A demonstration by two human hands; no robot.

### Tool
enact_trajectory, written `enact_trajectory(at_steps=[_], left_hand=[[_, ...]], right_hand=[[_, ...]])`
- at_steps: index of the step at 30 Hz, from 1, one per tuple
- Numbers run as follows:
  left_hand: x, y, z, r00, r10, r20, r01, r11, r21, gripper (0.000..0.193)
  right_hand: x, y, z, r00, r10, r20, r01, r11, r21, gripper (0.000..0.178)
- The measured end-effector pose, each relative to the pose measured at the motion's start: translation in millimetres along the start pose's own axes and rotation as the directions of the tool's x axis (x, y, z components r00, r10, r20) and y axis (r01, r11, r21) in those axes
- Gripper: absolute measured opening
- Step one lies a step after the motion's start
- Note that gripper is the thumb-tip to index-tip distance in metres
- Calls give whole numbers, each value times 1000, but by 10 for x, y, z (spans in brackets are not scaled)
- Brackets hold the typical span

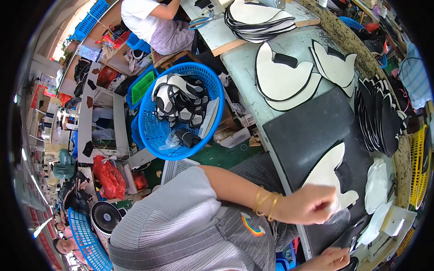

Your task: Assembling and aligning various components of a shoe upper at an industrial workbench.

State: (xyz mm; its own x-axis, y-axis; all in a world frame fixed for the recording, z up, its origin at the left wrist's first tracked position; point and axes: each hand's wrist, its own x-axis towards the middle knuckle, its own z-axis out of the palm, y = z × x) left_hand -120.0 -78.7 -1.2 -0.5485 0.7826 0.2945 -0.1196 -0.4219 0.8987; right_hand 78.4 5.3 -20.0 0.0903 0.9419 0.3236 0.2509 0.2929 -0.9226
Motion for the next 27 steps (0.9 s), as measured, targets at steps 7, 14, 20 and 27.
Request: enact_trajectory(at_steps=[7,14,20,27], left_hand=[[-172,-257,277,912,371,176,-399,902,165,18],[-271,-266,240,912,350,214,-404,856,322,18],[-183,55,-212,981,-49,187,-9,954,300,18],[53,209,-676,738,-542,402,675,597,-435,17]], right_hand=[[-380,-399,395,937,95,336,-165,968,187,33],[-263,-292,446,972,-128,196,164,970,-180,16],[-142,295,-162,991,-66,114,110,893,-436,14],[-390,217,-1252,915,71,396,263,640,-722,23]])
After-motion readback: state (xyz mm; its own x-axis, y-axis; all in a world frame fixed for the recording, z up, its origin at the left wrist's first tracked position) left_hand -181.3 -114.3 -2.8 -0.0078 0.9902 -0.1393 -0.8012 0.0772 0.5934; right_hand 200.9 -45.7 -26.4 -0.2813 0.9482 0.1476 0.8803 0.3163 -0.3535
